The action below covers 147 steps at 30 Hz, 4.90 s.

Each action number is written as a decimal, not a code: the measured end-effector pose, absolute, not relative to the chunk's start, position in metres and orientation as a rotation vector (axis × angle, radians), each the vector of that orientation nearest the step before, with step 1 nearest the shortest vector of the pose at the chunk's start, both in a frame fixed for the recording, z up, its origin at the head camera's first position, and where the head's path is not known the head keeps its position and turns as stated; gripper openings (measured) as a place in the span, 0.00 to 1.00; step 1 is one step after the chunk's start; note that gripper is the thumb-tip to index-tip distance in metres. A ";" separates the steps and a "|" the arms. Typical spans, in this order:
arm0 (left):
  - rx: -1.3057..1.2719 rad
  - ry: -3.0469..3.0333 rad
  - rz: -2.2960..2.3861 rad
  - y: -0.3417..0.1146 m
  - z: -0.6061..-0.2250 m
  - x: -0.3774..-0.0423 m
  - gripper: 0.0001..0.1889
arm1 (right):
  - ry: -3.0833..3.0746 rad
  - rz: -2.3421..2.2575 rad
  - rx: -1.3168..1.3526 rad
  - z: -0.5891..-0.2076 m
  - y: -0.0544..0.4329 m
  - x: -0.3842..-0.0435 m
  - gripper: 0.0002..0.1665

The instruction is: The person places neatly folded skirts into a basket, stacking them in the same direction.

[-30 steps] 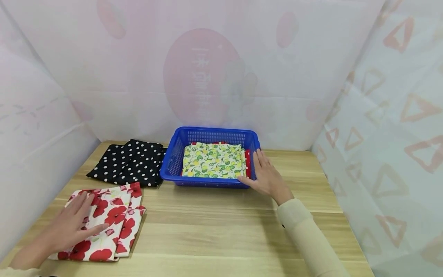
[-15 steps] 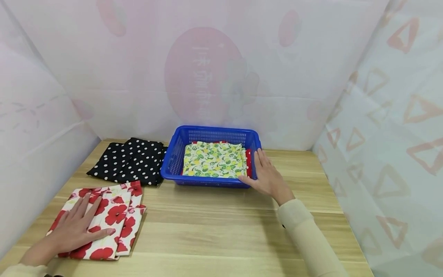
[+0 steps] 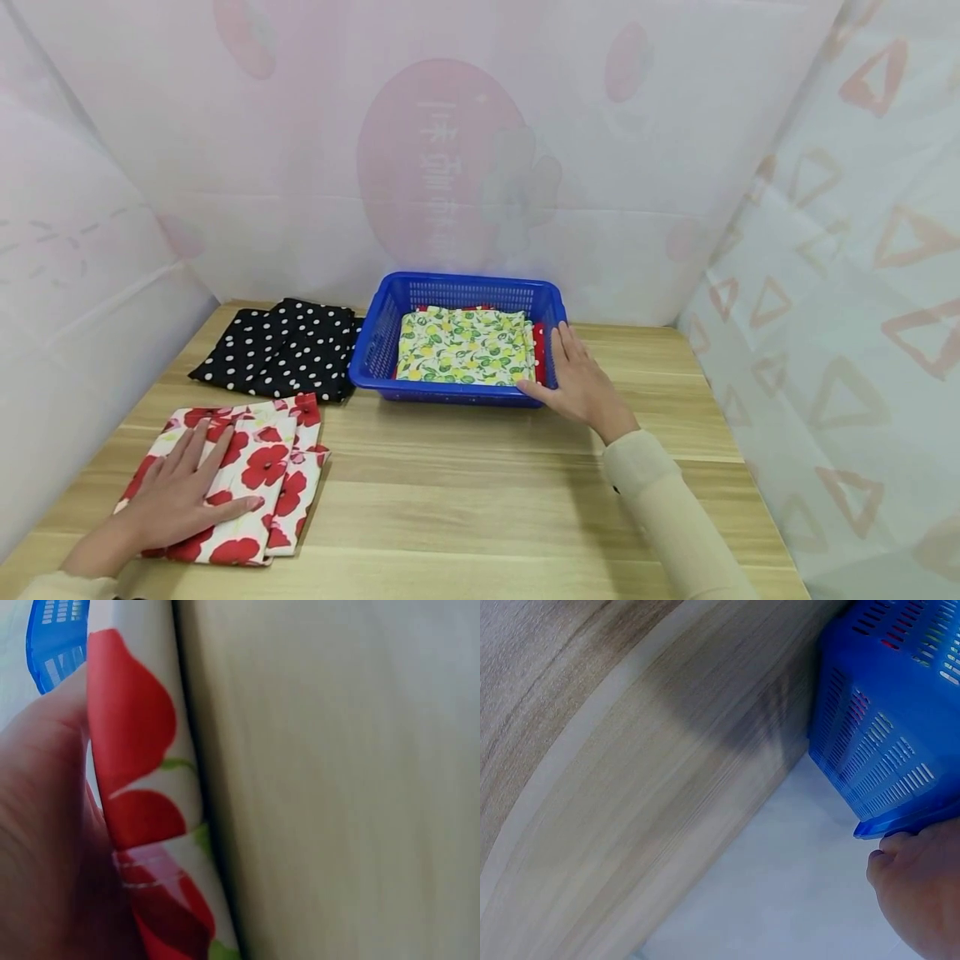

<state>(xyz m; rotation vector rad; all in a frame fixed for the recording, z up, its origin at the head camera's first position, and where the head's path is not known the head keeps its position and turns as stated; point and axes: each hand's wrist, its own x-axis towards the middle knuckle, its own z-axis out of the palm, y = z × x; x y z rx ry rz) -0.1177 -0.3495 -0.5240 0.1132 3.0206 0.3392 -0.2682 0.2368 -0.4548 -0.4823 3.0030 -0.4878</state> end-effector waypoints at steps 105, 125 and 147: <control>0.046 2.678 1.014 -0.171 -0.473 -0.164 0.28 | 2.618 -0.913 -0.109 -0.456 0.242 -0.169 0.22; -0.075 2.419 1.218 -0.165 -0.478 -0.163 0.13 | 2.221 -1.258 0.028 -0.479 0.220 -0.159 0.18; 0.092 2.179 1.397 -0.160 -0.494 -0.145 0.10 | 2.423 -1.083 -0.081 -0.487 0.197 -0.159 0.15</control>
